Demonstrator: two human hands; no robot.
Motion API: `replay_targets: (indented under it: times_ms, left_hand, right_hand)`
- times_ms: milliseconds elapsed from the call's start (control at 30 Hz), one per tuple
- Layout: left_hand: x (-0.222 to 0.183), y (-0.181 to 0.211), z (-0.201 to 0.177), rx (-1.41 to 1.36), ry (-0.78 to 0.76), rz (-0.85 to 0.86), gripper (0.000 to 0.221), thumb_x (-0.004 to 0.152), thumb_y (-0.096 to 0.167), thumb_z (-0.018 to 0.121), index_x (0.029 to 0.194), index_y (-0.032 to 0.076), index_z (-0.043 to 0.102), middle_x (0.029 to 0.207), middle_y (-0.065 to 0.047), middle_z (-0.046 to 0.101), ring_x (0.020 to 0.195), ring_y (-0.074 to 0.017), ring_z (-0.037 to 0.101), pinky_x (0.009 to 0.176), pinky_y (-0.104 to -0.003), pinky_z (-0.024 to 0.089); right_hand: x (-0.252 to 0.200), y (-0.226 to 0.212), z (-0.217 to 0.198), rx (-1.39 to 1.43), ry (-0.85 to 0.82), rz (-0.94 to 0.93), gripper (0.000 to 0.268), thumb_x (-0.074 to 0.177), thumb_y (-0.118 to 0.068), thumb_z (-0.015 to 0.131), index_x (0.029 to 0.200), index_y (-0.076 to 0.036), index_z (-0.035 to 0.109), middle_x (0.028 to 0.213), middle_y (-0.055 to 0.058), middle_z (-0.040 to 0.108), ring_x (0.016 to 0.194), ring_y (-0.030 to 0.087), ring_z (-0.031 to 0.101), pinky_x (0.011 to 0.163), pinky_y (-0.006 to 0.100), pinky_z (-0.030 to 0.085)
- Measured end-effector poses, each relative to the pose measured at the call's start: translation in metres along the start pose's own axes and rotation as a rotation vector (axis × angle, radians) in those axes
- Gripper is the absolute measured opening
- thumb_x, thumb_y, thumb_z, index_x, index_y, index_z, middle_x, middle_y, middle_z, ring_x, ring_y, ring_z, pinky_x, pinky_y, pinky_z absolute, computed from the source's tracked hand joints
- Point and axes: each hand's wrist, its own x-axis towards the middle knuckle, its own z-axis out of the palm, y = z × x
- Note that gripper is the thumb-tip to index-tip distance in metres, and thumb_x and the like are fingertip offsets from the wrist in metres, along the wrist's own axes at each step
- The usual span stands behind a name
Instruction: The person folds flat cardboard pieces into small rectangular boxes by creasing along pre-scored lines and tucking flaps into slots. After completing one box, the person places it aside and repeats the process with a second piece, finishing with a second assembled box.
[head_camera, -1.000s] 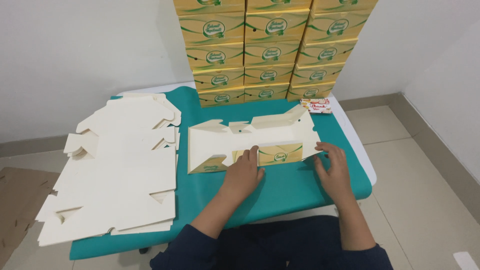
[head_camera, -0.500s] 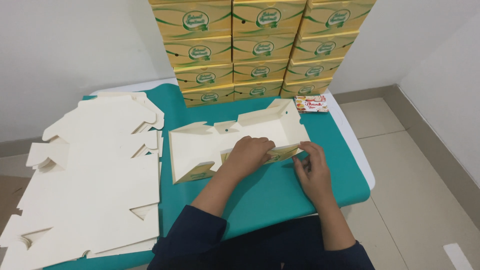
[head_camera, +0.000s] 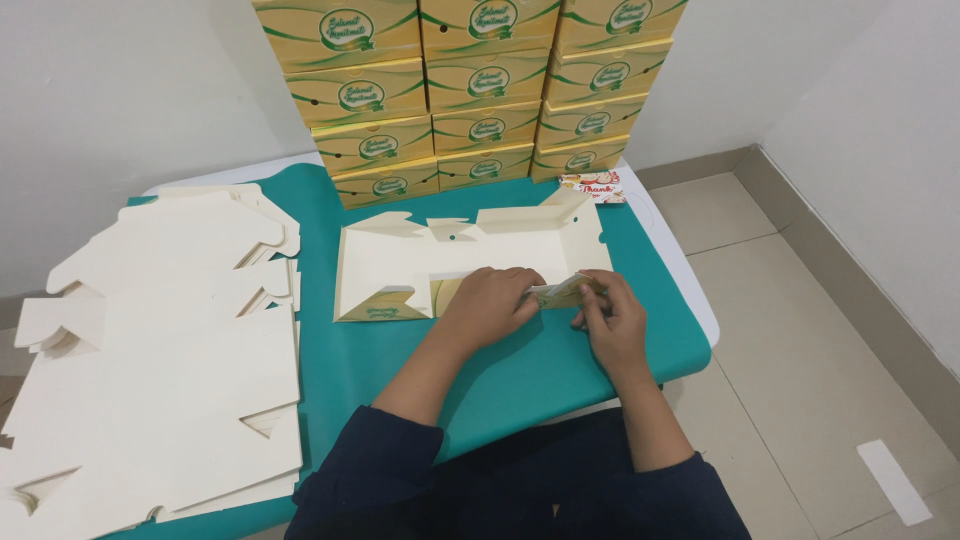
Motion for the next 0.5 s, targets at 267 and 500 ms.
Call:
replay_targets:
  times_ms: [267,500]
  left_hand:
    - [0.000,-0.002,0.004,0.020,-0.006,0.019,0.028,0.089,0.020,0.048,0.108,0.007,0.063,0.080,-0.012,0.068,0.073,-0.0291,0.068,0.071,-0.040,0.052]
    - [-0.003,-0.002,0.002,0.072,-0.007,0.078,0.031,0.083,0.023,0.054,0.108,0.006,0.061,0.081,-0.013,0.067,0.075,-0.0313,0.067,0.071,-0.043,0.052]
  right_hand:
    - [-0.001,-0.001,0.000,0.002,-0.004,-0.022,0.017,0.099,-0.005,0.045,0.112,-0.004,0.056,0.088,0.009,0.056,0.055,0.018,0.066,0.046,0.031,0.057]
    - [0.003,-0.018,0.007,-0.236,-0.037,-0.176,0.020,0.096,-0.002,0.050,0.113,-0.007,0.058,0.095,0.006,0.057,0.056,0.019,0.065,0.048,0.033,0.057]
